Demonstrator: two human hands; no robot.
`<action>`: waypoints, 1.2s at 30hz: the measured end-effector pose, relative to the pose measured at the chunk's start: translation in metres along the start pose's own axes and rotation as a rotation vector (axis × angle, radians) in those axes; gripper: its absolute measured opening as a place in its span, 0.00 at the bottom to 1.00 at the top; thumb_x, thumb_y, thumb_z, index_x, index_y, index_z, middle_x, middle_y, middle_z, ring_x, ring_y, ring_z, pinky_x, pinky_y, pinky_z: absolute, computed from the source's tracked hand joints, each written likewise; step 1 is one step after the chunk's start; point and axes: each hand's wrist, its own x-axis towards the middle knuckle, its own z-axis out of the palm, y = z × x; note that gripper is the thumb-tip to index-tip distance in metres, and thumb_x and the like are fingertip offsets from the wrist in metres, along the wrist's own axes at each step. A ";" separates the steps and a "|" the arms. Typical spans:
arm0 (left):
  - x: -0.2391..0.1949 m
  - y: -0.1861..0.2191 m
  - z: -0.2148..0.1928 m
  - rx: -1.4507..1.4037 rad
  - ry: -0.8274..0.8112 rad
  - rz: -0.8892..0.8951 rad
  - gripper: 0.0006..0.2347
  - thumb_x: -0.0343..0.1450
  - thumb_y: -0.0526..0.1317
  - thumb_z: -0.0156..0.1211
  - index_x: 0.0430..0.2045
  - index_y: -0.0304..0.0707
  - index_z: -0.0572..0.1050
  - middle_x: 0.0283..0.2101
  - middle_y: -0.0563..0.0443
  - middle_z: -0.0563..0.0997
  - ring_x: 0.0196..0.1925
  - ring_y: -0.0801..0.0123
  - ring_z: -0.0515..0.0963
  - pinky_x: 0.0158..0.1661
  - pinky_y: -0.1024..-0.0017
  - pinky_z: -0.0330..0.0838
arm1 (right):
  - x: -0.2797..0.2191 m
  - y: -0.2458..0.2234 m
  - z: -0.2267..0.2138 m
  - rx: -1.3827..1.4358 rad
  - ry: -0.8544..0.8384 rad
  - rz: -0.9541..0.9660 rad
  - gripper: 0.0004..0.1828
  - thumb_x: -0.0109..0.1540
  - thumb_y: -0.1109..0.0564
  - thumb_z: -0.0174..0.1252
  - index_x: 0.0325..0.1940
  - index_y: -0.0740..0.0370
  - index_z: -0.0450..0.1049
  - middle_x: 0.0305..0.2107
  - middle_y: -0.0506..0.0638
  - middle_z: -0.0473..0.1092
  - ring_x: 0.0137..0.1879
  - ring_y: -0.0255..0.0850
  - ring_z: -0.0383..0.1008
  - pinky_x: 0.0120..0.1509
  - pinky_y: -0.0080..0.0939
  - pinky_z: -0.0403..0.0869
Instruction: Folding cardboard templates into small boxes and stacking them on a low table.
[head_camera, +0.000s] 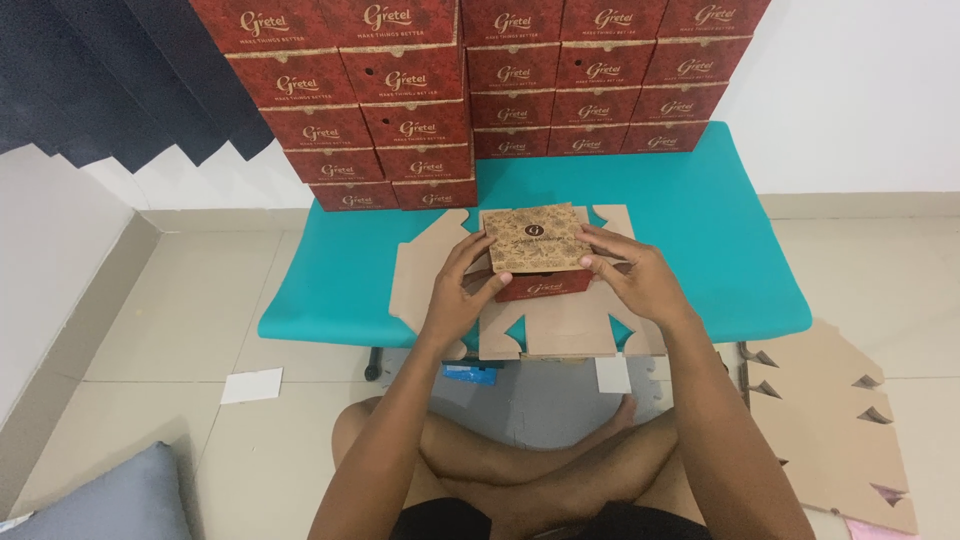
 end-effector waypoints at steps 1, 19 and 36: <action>0.001 -0.003 0.001 -0.001 0.000 0.000 0.24 0.73 0.45 0.65 0.63 0.37 0.67 0.70 0.34 0.59 0.71 0.33 0.60 0.64 0.47 0.70 | 0.000 0.002 0.003 -0.001 0.000 0.000 0.19 0.67 0.58 0.58 0.63 0.63 0.74 0.63 0.67 0.67 0.61 0.70 0.70 0.51 0.60 0.80; -0.010 0.002 0.001 0.441 0.013 0.144 0.16 0.79 0.46 0.50 0.60 0.47 0.75 0.71 0.33 0.60 0.70 0.35 0.65 0.64 0.45 0.68 | -0.017 0.041 0.023 -0.578 0.184 -0.408 0.13 0.65 0.55 0.64 0.54 0.54 0.81 0.61 0.56 0.72 0.55 0.50 0.79 0.52 0.47 0.82; -0.001 0.007 0.039 -0.115 0.024 -0.356 0.32 0.79 0.58 0.32 0.76 0.44 0.35 0.79 0.35 0.38 0.80 0.46 0.38 0.75 0.50 0.37 | -0.009 -0.011 0.067 0.240 0.153 0.414 0.33 0.72 0.47 0.40 0.82 0.54 0.45 0.77 0.65 0.42 0.82 0.58 0.38 0.83 0.60 0.42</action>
